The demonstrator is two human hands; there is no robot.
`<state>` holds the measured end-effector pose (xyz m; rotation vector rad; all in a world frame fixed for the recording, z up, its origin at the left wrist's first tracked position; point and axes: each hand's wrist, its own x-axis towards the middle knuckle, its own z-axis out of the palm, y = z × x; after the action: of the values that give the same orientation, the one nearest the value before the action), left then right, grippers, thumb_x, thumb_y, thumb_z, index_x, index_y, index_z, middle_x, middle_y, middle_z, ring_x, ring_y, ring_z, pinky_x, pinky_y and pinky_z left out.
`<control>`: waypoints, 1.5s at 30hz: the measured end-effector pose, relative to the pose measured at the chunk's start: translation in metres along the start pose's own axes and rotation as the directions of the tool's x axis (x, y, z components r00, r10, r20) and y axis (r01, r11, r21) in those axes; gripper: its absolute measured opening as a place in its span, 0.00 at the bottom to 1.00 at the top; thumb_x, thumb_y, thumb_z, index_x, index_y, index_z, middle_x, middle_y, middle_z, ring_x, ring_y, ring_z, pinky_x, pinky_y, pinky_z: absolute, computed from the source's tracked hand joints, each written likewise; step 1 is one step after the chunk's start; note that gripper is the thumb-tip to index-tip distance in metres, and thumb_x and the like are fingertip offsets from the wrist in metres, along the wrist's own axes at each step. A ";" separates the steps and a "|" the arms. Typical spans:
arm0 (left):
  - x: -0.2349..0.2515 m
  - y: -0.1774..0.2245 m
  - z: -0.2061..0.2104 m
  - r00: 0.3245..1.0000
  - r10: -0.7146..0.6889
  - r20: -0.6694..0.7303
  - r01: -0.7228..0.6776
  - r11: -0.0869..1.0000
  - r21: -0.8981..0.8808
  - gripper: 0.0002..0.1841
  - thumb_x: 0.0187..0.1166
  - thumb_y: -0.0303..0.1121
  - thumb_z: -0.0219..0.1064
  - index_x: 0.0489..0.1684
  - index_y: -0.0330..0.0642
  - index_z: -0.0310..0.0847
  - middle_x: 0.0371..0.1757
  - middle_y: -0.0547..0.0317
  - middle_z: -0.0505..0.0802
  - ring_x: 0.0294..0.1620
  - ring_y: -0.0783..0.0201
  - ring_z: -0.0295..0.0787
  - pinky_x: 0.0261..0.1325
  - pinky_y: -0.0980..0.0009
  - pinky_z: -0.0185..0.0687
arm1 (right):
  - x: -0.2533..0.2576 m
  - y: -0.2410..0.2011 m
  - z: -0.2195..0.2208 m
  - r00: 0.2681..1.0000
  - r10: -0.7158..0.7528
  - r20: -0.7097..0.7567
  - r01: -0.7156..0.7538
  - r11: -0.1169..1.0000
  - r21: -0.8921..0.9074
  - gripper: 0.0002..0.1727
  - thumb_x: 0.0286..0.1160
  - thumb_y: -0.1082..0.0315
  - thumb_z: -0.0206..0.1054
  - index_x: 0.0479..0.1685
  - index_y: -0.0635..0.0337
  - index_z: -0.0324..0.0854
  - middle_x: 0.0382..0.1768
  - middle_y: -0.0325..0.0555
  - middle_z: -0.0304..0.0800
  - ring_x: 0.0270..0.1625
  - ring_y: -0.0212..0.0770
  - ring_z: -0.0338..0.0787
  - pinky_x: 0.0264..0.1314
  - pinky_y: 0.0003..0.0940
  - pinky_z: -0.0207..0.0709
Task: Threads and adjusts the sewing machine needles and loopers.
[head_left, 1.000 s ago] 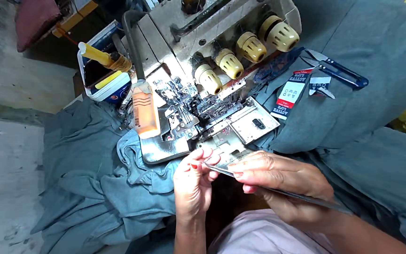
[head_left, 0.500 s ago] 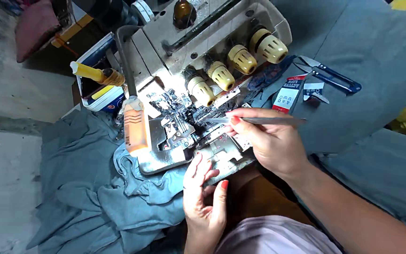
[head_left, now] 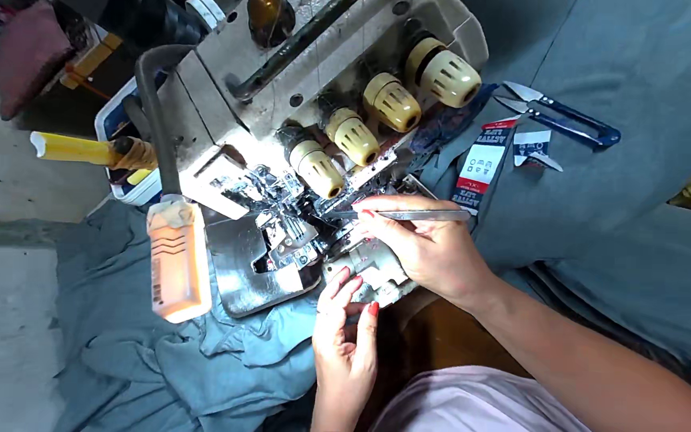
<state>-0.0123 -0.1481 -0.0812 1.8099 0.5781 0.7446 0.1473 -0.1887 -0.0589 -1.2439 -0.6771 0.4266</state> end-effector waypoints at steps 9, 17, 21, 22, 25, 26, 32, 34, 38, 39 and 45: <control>0.003 -0.002 0.000 1.000 -0.007 0.002 0.007 0.999 -0.036 0.14 0.82 0.27 0.64 0.59 0.27 0.82 0.72 0.50 0.83 0.44 0.84 0.88 0.39 0.86 0.86 | 0.002 0.003 0.003 1.000 0.005 0.005 -0.005 1.000 -0.014 0.09 0.76 0.77 0.67 0.49 0.68 0.90 0.39 0.38 0.95 0.39 0.20 0.92 0.48 0.16 0.87; 0.007 0.001 0.001 1.000 0.006 -0.016 -0.007 0.996 -0.087 0.16 0.83 0.26 0.63 0.65 0.27 0.76 0.72 0.56 0.84 0.41 0.84 0.88 0.37 0.86 0.86 | 0.003 0.005 0.005 1.000 -0.007 0.012 0.007 1.000 0.006 0.09 0.75 0.77 0.68 0.49 0.70 0.89 0.38 0.39 0.96 0.39 0.22 0.93 0.47 0.18 0.89; 0.013 0.006 0.001 1.000 0.027 0.016 -0.026 0.998 -0.065 0.17 0.86 0.27 0.60 0.65 0.21 0.77 0.74 0.50 0.84 0.33 0.86 0.85 0.32 0.86 0.84 | 0.003 0.005 0.006 0.999 -0.027 0.018 0.027 1.000 0.007 0.09 0.75 0.78 0.68 0.49 0.70 0.89 0.39 0.40 0.95 0.40 0.21 0.92 0.48 0.16 0.87; 0.014 0.007 0.001 0.999 0.017 0.031 -0.015 0.998 -0.061 0.18 0.86 0.27 0.59 0.66 0.19 0.76 0.74 0.48 0.84 0.31 0.86 0.84 0.31 0.86 0.84 | 0.003 0.005 0.006 0.999 -0.041 0.018 0.041 0.999 -0.001 0.09 0.74 0.78 0.68 0.49 0.71 0.89 0.40 0.40 0.95 0.40 0.20 0.92 0.48 0.15 0.87; 0.020 0.007 0.001 0.997 -0.027 0.073 0.033 0.997 -0.071 0.21 0.86 0.26 0.59 0.70 0.16 0.73 0.76 0.45 0.83 0.29 0.88 0.83 0.29 0.86 0.83 | 0.004 0.005 0.006 0.997 -0.071 0.029 0.073 0.996 -0.049 0.09 0.74 0.78 0.68 0.48 0.71 0.90 0.40 0.40 0.95 0.40 0.17 0.90 0.48 0.12 0.84; 0.022 0.007 0.001 0.996 -0.033 0.081 0.039 0.996 -0.081 0.21 0.86 0.26 0.59 0.71 0.16 0.72 0.75 0.46 0.84 0.28 0.88 0.82 0.28 0.86 0.83 | 0.004 0.005 0.006 0.996 -0.076 0.036 0.078 0.995 -0.061 0.09 0.74 0.78 0.68 0.49 0.70 0.90 0.41 0.41 0.95 0.41 0.17 0.90 0.48 0.12 0.84; 0.033 0.004 0.002 0.992 -0.044 0.114 0.054 0.995 -0.082 0.22 0.87 0.24 0.56 0.71 0.11 0.68 0.61 0.49 0.90 0.24 0.87 0.81 0.25 0.85 0.83 | 0.005 0.008 0.007 0.991 -0.127 0.047 0.130 0.989 -0.071 0.09 0.73 0.78 0.69 0.48 0.70 0.91 0.43 0.42 0.96 0.44 0.19 0.91 0.51 0.13 0.85; 0.034 0.002 0.003 0.993 -0.047 0.112 0.057 0.994 -0.089 0.22 0.87 0.24 0.56 0.71 0.11 0.68 0.62 0.48 0.90 0.24 0.86 0.82 0.26 0.85 0.83 | 0.005 0.009 0.007 0.987 -0.152 0.051 0.157 0.983 -0.092 0.09 0.73 0.77 0.69 0.48 0.70 0.91 0.43 0.42 0.96 0.45 0.19 0.91 0.52 0.13 0.84; 0.036 0.000 0.003 0.994 -0.049 0.095 0.058 0.994 -0.092 0.22 0.87 0.23 0.55 0.72 0.10 0.67 0.61 0.48 0.90 0.25 0.85 0.83 0.26 0.84 0.85 | 0.005 0.010 0.007 0.981 -0.183 0.066 0.190 0.976 -0.109 0.10 0.73 0.77 0.70 0.48 0.70 0.91 0.44 0.43 0.96 0.45 0.19 0.91 0.53 0.13 0.84; 0.036 -0.001 0.003 0.995 -0.051 0.091 0.060 0.994 -0.095 0.22 0.87 0.24 0.56 0.72 0.10 0.67 0.61 0.48 0.90 0.25 0.85 0.83 0.26 0.84 0.85 | 0.005 0.010 0.007 0.980 -0.189 0.069 0.196 0.974 -0.116 0.10 0.73 0.77 0.70 0.48 0.69 0.92 0.44 0.43 0.96 0.45 0.20 0.91 0.53 0.13 0.84; 0.038 -0.004 0.004 0.996 -0.041 0.080 0.050 0.993 -0.110 0.22 0.87 0.24 0.56 0.72 0.11 0.67 0.58 0.51 0.91 0.25 0.85 0.83 0.27 0.84 0.85 | 0.002 0.011 0.006 0.970 -0.225 0.087 0.233 0.968 -0.093 0.09 0.72 0.78 0.70 0.48 0.71 0.91 0.46 0.46 0.96 0.48 0.23 0.93 0.56 0.16 0.85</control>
<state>0.0164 -0.1227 -0.0779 1.7092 0.5148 0.6597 0.1456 -0.1795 -0.0679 -1.2335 -0.9065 0.2501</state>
